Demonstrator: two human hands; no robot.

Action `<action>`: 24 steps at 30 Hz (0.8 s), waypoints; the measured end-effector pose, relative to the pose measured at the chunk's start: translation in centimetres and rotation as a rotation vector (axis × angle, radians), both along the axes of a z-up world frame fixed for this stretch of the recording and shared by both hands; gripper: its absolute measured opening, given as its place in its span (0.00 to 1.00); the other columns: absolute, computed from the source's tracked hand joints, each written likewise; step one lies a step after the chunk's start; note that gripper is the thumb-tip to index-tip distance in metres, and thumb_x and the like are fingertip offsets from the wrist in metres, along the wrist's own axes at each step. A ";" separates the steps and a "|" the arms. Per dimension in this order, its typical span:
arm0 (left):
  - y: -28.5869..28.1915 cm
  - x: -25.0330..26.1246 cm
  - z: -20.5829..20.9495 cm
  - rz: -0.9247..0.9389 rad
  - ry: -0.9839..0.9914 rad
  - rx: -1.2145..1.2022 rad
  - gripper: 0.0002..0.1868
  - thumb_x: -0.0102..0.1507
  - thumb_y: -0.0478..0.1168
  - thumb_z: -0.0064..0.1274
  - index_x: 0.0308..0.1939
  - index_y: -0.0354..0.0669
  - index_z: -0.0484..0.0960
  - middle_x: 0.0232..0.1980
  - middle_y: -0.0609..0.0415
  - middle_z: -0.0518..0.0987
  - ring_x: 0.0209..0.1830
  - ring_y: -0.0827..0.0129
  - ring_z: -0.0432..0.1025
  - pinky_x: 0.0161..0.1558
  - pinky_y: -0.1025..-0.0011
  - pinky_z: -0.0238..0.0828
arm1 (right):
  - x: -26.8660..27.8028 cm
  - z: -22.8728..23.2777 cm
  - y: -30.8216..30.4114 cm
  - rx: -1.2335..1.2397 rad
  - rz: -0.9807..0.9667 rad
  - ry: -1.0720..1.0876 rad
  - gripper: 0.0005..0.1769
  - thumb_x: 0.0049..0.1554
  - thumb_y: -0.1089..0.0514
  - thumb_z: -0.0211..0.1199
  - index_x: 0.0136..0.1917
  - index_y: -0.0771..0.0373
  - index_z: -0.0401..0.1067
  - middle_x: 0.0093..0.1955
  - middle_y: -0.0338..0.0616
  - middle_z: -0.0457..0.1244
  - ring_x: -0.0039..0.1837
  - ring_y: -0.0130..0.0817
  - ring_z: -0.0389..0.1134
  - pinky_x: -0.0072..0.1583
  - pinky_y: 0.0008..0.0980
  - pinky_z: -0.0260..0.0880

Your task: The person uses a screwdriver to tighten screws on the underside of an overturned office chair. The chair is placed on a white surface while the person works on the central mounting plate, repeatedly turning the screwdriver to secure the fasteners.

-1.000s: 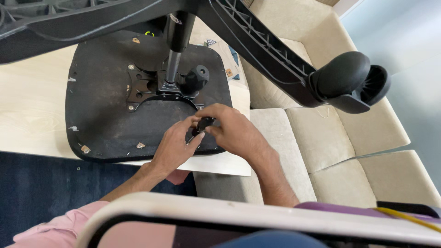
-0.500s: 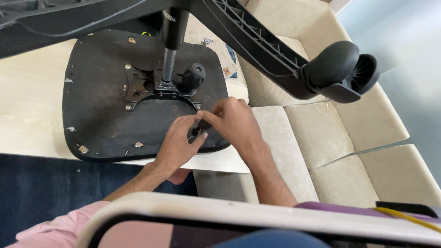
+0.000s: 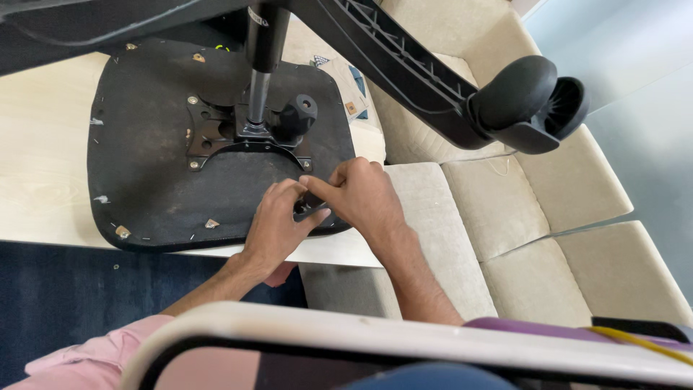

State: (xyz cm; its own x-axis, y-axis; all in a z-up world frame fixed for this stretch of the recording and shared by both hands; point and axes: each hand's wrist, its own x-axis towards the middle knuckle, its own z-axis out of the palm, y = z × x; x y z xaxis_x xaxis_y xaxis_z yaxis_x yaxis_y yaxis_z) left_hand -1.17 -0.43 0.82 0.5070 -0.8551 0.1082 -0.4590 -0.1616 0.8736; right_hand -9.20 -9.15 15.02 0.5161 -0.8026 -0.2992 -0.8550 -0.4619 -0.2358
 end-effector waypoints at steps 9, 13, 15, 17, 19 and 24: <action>-0.1 0.2 -0.8 -0.069 -0.183 -0.374 0.17 0.64 0.36 0.62 0.55 0.32 0.81 0.48 0.42 0.82 0.51 0.52 0.76 0.50 0.55 0.74 | -1.5 -0.4 -0.2 -0.129 0.594 -0.477 0.17 0.48 0.53 0.66 0.47 0.63 0.84 0.42 0.48 0.75 0.42 0.40 0.77 0.47 0.38 0.74; -0.2 0.2 -0.3 0.023 -0.085 -0.199 0.23 0.57 0.41 0.66 0.52 0.34 0.80 0.45 0.45 0.82 0.47 0.55 0.78 0.49 0.58 0.76 | 0.0 0.4 0.3 -0.011 0.107 -0.008 0.20 0.59 0.45 0.67 0.52 0.64 0.81 0.45 0.56 0.72 0.48 0.45 0.77 0.54 0.39 0.77; -0.1 0.5 0.0 0.007 0.050 -0.043 0.25 0.58 0.43 0.64 0.56 0.36 0.78 0.48 0.47 0.81 0.50 0.59 0.78 0.52 0.61 0.77 | 0.2 0.3 0.6 0.066 0.025 0.124 0.21 0.64 0.44 0.61 0.55 0.62 0.80 0.47 0.57 0.72 0.51 0.48 0.76 0.57 0.40 0.76; 0.4 0.7 0.1 -0.053 0.147 -0.060 0.22 0.61 0.41 0.60 0.58 0.39 0.78 0.49 0.48 0.82 0.51 0.60 0.79 0.55 0.60 0.77 | -0.6 0.1 0.8 -0.063 0.432 -0.300 0.21 0.55 0.51 0.68 0.56 0.67 0.79 0.49 0.57 0.71 0.49 0.47 0.75 0.52 0.40 0.75; 0.4 0.9 0.4 -0.102 0.156 -0.047 0.18 0.63 0.39 0.58 0.56 0.39 0.80 0.49 0.48 0.81 0.51 0.59 0.78 0.55 0.58 0.76 | -1.3 -0.1 0.4 -0.100 0.649 -0.499 0.21 0.50 0.56 0.69 0.56 0.68 0.79 0.50 0.55 0.72 0.49 0.47 0.75 0.50 0.40 0.74; 0.1 0.6 0.5 -0.075 0.001 -0.214 0.15 0.60 0.36 0.62 0.49 0.33 0.81 0.47 0.46 0.80 0.53 0.53 0.74 0.53 0.56 0.72 | -1.1 -1.0 -0.4 -0.026 0.374 -0.219 0.14 0.56 0.54 0.65 0.54 0.60 0.82 0.47 0.50 0.74 0.46 0.43 0.77 0.51 0.40 0.76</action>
State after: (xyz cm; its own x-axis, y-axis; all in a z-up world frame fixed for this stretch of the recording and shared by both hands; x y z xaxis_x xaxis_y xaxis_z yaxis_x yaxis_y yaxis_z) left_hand -0.58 -0.34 1.32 0.4430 -0.8480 0.2911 -0.4619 0.0624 0.8847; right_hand -10.35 -9.58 14.01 0.8220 -0.5539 -0.1323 -0.5585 -0.7388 -0.3772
